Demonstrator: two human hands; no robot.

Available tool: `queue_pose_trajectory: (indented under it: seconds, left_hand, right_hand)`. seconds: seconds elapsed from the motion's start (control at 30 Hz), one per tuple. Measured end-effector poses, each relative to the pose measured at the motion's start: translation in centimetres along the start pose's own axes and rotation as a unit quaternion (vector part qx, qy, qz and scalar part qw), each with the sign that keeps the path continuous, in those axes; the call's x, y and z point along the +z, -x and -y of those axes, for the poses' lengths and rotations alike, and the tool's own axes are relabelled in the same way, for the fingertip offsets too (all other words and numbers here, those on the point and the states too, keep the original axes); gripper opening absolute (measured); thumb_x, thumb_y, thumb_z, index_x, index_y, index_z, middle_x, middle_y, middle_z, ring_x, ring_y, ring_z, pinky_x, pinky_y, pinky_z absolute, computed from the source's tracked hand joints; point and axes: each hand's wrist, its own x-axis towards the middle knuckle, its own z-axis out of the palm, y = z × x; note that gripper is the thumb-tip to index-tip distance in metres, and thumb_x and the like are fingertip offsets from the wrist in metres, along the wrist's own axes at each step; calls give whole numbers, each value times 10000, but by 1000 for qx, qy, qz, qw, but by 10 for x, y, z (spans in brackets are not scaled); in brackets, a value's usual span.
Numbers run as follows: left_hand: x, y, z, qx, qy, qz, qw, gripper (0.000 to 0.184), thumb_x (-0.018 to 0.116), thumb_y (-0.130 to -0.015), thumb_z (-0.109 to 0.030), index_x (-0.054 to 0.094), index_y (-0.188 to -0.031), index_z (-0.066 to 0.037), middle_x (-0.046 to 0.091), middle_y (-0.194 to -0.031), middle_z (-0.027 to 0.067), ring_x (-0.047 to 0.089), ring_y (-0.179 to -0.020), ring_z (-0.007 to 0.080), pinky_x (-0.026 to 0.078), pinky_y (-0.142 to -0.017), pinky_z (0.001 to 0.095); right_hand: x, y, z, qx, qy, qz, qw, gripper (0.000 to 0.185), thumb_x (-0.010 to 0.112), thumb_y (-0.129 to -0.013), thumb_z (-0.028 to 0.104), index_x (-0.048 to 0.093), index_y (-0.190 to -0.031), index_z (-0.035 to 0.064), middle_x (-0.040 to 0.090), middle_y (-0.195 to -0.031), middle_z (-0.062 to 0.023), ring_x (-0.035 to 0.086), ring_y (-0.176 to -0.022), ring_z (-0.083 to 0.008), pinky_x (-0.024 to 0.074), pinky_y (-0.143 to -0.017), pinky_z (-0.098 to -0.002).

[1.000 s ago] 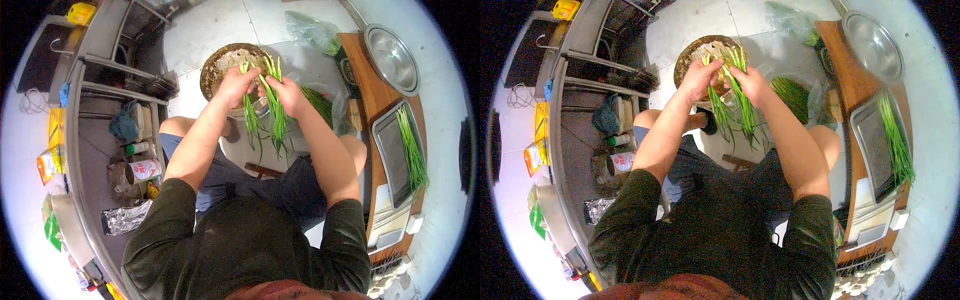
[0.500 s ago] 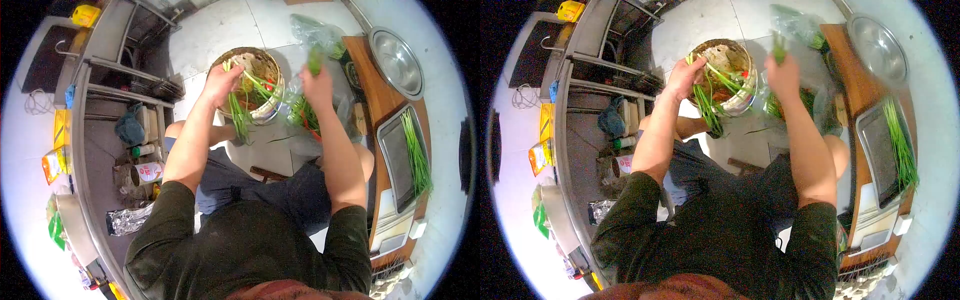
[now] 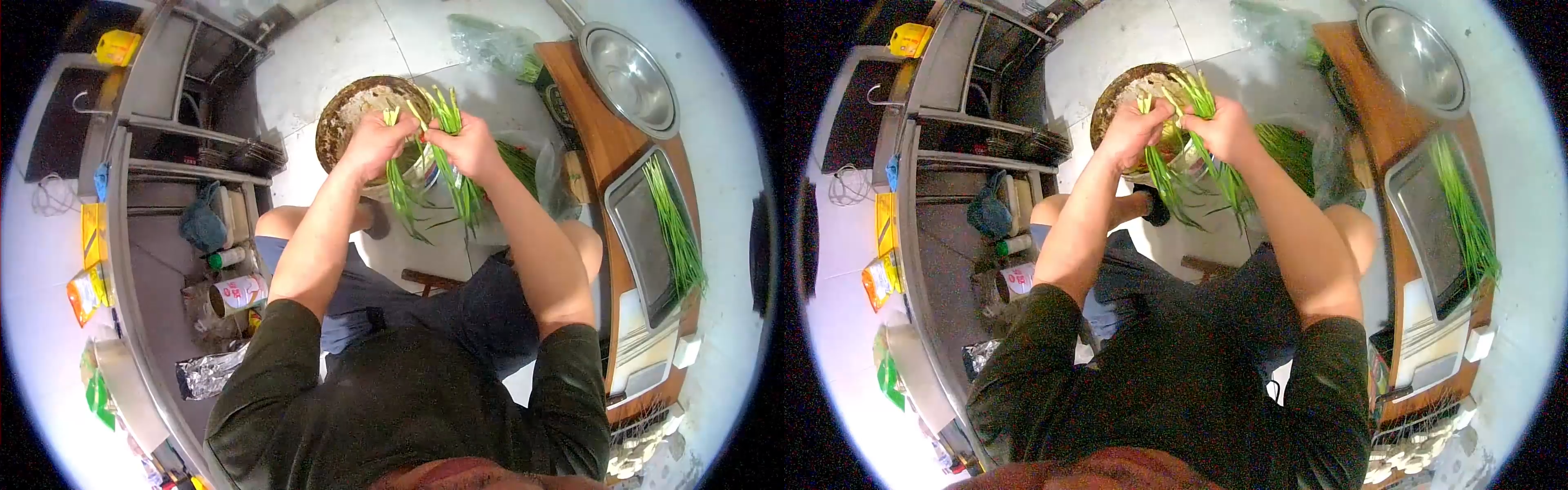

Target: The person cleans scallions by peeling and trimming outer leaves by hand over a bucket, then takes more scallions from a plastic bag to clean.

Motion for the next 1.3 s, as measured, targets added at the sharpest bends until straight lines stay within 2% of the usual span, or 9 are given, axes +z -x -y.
queue_pose_trajectory:
  seconds: [0.17, 0.23, 0.37, 0.47, 0.6, 0.7, 0.8, 1.0, 1.3]
  left_hand:
    - [-1, 4, -5, 1, -78, -60, 995, 77, 621, -852, -122, 645, -817, -57, 542, -612, -35, 424, -496, 58, 295, -437, 256]
    - [-10, -1, -8, -17, -93, -130, 987, 76, 629, -841, -145, 614, -809, -78, 509, -601, -48, 405, -472, 63, 297, -434, 239]
    - [-41, -9, -20, 4, 32, -264, 964, 148, 669, -829, -207, 644, -852, -63, 506, -613, -18, 429, -503, 100, 339, -463, 294]
    - [-49, -13, -15, -14, -91, -315, 945, 214, 707, -833, -255, 657, -886, -54, 510, -619, -18, 434, -507, 101, 342, -464, 291]
    - [-22, 1, 1, -10, -80, -195, 978, 195, 705, -860, -258, 664, -900, -71, 540, -642, -33, 434, -520, 74, 341, -461, 267]
    - [1, 14, -3, -15, -57, -21, 998, 131, 613, -913, -173, 659, -857, -64, 607, -685, -20, 450, -529, 42, 332, -464, 222]
    - [5, 7, 6, 2, 13, 18, 1000, 120, 610, -912, -141, 657, -834, -62, 622, -686, -11, 445, -513, 42, 318, -449, 214]
    - [4, 2, 7, -5, 15, -53, 998, 120, 660, -878, -131, 650, -794, -45, 557, -614, -21, 442, -499, 51, 310, -442, 226]
    - [15, 4, -1, -17, -48, -43, 998, 133, 657, -882, -146, 659, -816, -30, 588, -657, -7, 481, -538, 70, 367, -479, 246]
  right_hand:
    - [-3, -7, -15, -65, 44, 14, 997, 205, 728, -792, 165, 652, -922, 27, 606, -639, -20, 516, -511, -99, 415, -488, -282]
    - [-7, -9, -18, -35, 57, 13, 998, 207, 724, -789, 162, 650, -921, 21, 614, -651, -27, 531, -527, -109, 427, -506, -286]
    - [-10, -6, -15, 18, 60, 7, 998, 199, 718, -792, 158, 650, -920, 21, 613, -653, -24, 524, -522, -103, 422, -499, -278]
    - [-9, -7, -16, 7, -24, 26, 999, 196, 714, -797, 154, 650, -927, 23, 600, -643, -12, 506, -512, -86, 400, -481, -261]
    - [-4, -8, -13, 12, -63, 43, 997, 198, 711, -802, 155, 650, -938, 25, 584, -643, -2, 489, -508, -68, 373, -463, -249]
    - [-4, -12, -13, 20, -81, 107, 991, 179, 699, -808, 165, 655, -921, 32, 591, -651, -4, 489, -512, -67, 373, -463, -252]
    - [-6, -8, -6, 15, -57, 124, 991, 186, 686, -811, 194, 661, -911, 39, 601, -661, -12, 494, -515, -74, 375, -468, -252]
    - [-10, -6, 1, 29, -52, 18, 998, 232, 689, -801, 238, 684, -911, 34, 632, -712, -23, 510, -523, -89, 394, -483, -253]
    - [-8, -9, -16, -12, 2, 31, 999, 229, 727, -790, 199, 667, -915, 17, 616, -672, -23, 541, -525, -104, 428, -476, -270]
